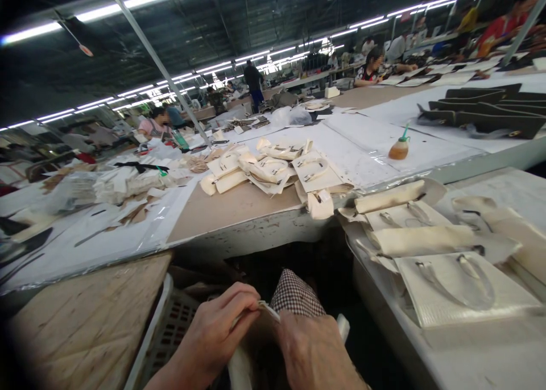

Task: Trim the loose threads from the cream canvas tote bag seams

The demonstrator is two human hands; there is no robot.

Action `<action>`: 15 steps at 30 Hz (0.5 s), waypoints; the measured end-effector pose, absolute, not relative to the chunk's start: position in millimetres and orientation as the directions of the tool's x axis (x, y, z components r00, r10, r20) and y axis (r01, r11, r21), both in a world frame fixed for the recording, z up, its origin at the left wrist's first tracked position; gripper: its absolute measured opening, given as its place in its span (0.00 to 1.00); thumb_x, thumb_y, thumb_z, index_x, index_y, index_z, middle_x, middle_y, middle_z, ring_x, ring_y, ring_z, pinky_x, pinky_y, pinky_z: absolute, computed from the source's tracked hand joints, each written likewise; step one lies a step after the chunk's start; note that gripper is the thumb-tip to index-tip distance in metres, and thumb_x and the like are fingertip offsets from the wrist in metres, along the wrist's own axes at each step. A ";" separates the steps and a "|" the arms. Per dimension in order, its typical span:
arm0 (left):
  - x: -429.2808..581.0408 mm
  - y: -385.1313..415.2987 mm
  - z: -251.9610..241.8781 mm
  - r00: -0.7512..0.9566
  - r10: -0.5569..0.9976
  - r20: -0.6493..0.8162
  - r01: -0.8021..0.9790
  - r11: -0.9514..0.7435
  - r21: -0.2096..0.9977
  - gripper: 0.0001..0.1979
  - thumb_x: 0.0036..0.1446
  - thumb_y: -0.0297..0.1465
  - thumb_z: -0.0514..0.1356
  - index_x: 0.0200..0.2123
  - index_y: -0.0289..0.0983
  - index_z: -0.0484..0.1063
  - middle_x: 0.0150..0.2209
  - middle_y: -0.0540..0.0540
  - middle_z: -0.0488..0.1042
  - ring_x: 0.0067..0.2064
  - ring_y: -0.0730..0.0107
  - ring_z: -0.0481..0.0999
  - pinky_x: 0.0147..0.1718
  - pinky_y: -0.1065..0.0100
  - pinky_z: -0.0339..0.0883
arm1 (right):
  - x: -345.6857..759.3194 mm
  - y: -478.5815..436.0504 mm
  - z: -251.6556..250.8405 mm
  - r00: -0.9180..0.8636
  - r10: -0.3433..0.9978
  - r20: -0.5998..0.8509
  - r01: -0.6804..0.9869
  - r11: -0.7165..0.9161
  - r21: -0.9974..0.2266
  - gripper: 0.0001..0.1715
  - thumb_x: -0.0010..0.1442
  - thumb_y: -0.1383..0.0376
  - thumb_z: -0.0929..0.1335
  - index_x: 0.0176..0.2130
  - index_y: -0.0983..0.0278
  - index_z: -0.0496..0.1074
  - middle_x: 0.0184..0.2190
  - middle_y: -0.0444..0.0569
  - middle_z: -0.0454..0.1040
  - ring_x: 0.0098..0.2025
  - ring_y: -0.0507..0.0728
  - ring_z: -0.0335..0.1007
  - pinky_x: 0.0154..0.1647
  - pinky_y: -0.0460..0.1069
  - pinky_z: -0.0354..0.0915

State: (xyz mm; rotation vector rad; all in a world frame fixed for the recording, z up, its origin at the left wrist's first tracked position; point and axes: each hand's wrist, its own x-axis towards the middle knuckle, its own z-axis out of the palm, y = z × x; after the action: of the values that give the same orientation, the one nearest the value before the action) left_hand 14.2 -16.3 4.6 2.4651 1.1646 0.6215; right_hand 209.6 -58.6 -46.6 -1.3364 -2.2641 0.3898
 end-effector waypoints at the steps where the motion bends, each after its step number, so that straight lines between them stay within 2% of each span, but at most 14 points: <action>1: 13.8 -16.5 3.5 0.578 0.774 0.260 0.633 -0.626 0.455 0.07 0.64 0.24 0.52 0.34 0.38 0.67 0.35 0.49 0.73 0.33 0.73 0.74 0.32 0.74 0.66 | 209.3 -58.2 -46.2 -0.409 0.875 0.258 0.741 0.484 -0.465 0.17 0.66 0.72 0.56 0.33 0.62 0.69 0.20 0.44 0.74 0.18 0.55 0.72 0.18 0.51 0.48; 8: 13.9 -13.0 7.1 0.624 0.734 0.267 0.650 -0.678 0.344 0.08 0.62 0.23 0.51 0.31 0.38 0.66 0.34 0.49 0.73 0.30 0.73 0.74 0.29 0.73 0.64 | 206.8 -56.3 -42.7 -0.397 0.854 0.335 0.746 0.513 -0.423 0.15 0.62 0.74 0.58 0.31 0.61 0.67 0.18 0.42 0.73 0.16 0.55 0.71 0.17 0.51 0.46; 15: 17.4 -8.2 13.2 0.640 0.739 0.211 0.667 -0.670 0.325 0.07 0.54 0.21 0.51 0.28 0.38 0.64 0.34 0.50 0.73 0.29 0.73 0.72 0.26 0.73 0.60 | 207.0 -56.2 -41.4 -0.399 0.842 0.363 0.737 0.530 -0.419 0.17 0.63 0.74 0.56 0.31 0.61 0.66 0.18 0.42 0.73 0.16 0.55 0.71 0.16 0.51 0.48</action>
State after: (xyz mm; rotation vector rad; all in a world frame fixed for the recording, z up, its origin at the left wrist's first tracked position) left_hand 17.4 -8.2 13.2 2.6432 1.1496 0.4846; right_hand 207.0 -56.2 -41.4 -1.2780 -2.2356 0.2581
